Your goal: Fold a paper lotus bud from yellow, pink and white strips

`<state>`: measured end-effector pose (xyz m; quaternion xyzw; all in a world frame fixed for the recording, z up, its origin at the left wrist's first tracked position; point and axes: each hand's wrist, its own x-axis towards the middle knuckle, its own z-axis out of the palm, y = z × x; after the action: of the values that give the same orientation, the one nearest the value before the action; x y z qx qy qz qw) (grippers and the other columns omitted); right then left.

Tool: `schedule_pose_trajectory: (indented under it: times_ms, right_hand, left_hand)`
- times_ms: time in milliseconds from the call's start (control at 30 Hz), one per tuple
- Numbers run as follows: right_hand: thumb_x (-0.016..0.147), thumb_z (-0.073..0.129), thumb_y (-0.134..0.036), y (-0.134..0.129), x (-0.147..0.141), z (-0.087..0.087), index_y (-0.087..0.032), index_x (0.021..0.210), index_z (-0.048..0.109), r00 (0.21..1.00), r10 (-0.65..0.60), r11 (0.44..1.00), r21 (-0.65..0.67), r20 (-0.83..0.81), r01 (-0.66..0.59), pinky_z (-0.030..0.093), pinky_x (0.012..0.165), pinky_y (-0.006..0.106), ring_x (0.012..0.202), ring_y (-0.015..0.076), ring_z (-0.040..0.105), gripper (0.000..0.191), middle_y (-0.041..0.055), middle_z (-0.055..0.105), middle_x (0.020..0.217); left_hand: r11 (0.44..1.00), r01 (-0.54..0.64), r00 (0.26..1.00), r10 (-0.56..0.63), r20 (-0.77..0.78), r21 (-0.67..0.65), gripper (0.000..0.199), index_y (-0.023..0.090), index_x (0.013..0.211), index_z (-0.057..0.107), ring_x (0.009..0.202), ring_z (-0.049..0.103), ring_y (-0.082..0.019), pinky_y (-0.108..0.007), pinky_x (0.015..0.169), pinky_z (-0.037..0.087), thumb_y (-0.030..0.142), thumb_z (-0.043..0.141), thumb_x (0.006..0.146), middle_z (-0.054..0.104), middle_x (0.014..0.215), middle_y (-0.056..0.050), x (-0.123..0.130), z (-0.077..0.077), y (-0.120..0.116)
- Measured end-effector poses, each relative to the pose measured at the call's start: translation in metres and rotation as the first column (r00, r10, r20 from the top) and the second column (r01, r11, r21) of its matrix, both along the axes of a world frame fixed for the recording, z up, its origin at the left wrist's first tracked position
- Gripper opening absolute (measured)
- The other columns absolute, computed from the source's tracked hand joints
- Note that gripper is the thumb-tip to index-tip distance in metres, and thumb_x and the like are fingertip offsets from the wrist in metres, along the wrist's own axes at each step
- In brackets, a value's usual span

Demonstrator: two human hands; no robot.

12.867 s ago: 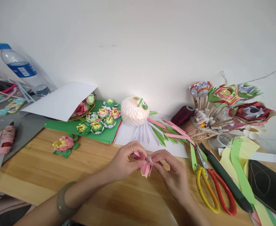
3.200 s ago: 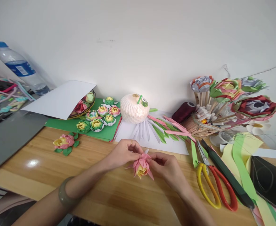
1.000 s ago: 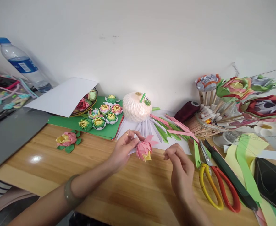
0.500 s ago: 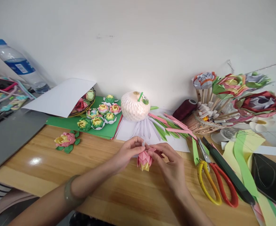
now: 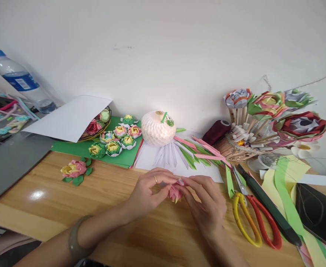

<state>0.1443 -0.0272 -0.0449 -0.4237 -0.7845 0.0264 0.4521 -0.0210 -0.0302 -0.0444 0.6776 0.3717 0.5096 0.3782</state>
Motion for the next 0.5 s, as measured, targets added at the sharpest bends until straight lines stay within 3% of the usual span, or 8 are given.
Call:
schedule_pose_trajectory:
  times_ms: [100,200,367,500]
  right_hand:
    - [0.074,0.064,-0.012,0.0018,0.0024,0.0004,-0.022,0.092,0.062,0.999,-0.02,0.995,0.1,0.044,0.015,0.047,0.062,0.03,0.07,0.017,0.06,0.021,0.004,0.066,0.076]
    - [0.072,0.067,-0.014,0.0022,0.0036,0.0005,-0.02,0.088,0.062,0.998,-0.03,0.985,0.169,0.06,0.02,0.047,0.061,0.029,0.068,0.0165,0.06,0.018,0.0036,0.067,0.073]
    - [0.07,0.07,-0.015,0.0003,0.0026,-0.0007,-0.02,0.088,0.061,0.996,-0.02,0.983,0.183,0.083,0.004,0.048,0.062,0.03,0.069,0.017,0.061,0.02,0.0041,0.067,0.074]
    - [0.071,0.069,-0.014,-0.0009,0.0014,0.0004,-0.019,0.088,0.061,0.993,-0.026,0.979,0.202,0.111,0.003,0.047,0.064,0.03,0.07,0.0172,0.061,0.019,0.0045,0.067,0.073]
  left_hand:
    - [0.987,0.036,0.999,-0.031,-0.031,0.155,0.021,0.016,0.089,0.062,0.089,0.061,-0.017,-0.033,0.079,0.049,0.003,0.051,0.076,0.066,0.096,-0.009,0.001,0.0013,0.0004]
    - [0.978,0.049,0.998,-0.041,-0.043,0.205,0.021,0.015,0.09,0.06,0.087,0.059,-0.015,-0.03,0.076,0.049,0.003,0.053,0.074,0.062,0.091,-0.009,0.0008,0.003,0.0016]
    - [0.996,0.091,0.994,-0.09,-0.055,0.018,0.017,0.015,0.083,0.056,0.076,0.056,-0.013,-0.027,0.07,0.048,0.003,0.053,0.072,0.056,0.08,-0.004,-0.0006,0.0053,0.003]
    - [0.985,0.15,0.987,-0.153,-0.037,-0.088,0.015,0.014,0.086,0.055,0.079,0.053,-0.014,-0.028,0.071,0.048,0.008,0.055,0.073,0.052,0.085,-0.005,-0.0008,0.0051,0.002]
